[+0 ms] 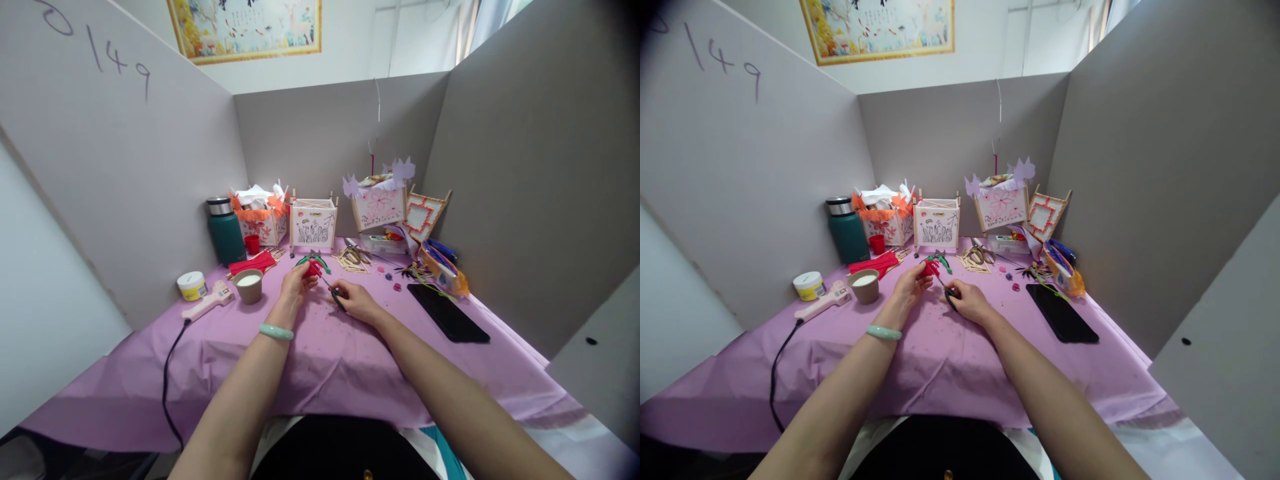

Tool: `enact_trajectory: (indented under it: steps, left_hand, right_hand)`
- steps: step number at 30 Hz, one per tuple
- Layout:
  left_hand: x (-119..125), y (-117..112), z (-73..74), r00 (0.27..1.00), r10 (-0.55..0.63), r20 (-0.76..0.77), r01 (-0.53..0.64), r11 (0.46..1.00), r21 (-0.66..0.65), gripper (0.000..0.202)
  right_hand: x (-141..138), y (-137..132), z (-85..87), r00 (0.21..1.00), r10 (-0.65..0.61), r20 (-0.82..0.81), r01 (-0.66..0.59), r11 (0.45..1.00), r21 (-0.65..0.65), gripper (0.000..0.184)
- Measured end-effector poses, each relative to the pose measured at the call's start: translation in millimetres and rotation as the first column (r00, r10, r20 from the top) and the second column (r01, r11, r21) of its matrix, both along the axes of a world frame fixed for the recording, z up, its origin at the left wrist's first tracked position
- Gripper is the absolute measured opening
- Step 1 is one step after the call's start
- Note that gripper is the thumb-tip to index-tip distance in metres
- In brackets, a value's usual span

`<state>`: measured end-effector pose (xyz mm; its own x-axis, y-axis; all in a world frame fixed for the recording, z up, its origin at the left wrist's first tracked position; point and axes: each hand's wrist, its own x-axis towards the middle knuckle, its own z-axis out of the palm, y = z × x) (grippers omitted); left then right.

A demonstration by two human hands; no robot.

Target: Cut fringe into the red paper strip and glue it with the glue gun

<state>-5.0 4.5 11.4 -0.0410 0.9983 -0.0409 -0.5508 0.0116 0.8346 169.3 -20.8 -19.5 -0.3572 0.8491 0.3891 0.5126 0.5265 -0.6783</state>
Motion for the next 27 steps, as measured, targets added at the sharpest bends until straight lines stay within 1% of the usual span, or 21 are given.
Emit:
enact_trajectory:
  steps: [19, 27]
  left_hand:
    - [2.0, -2.8, -0.2, 0.999, -0.041, -0.026, 0.041, 0.999, 0.006, 0.011]
    - [1.9, -1.9, -0.3, 0.999, -0.028, -0.023, 0.027, 1.0, -0.006, 0.015]
  right_hand:
    - [0.0, 2.2, -3.1, 1.0, -0.009, -0.025, 0.009, 1.0, 0.0, 0.033]
    - [0.8, 1.6, -1.5, 1.0, -0.025, -0.004, 0.025, 1.0, -0.003, 0.033]
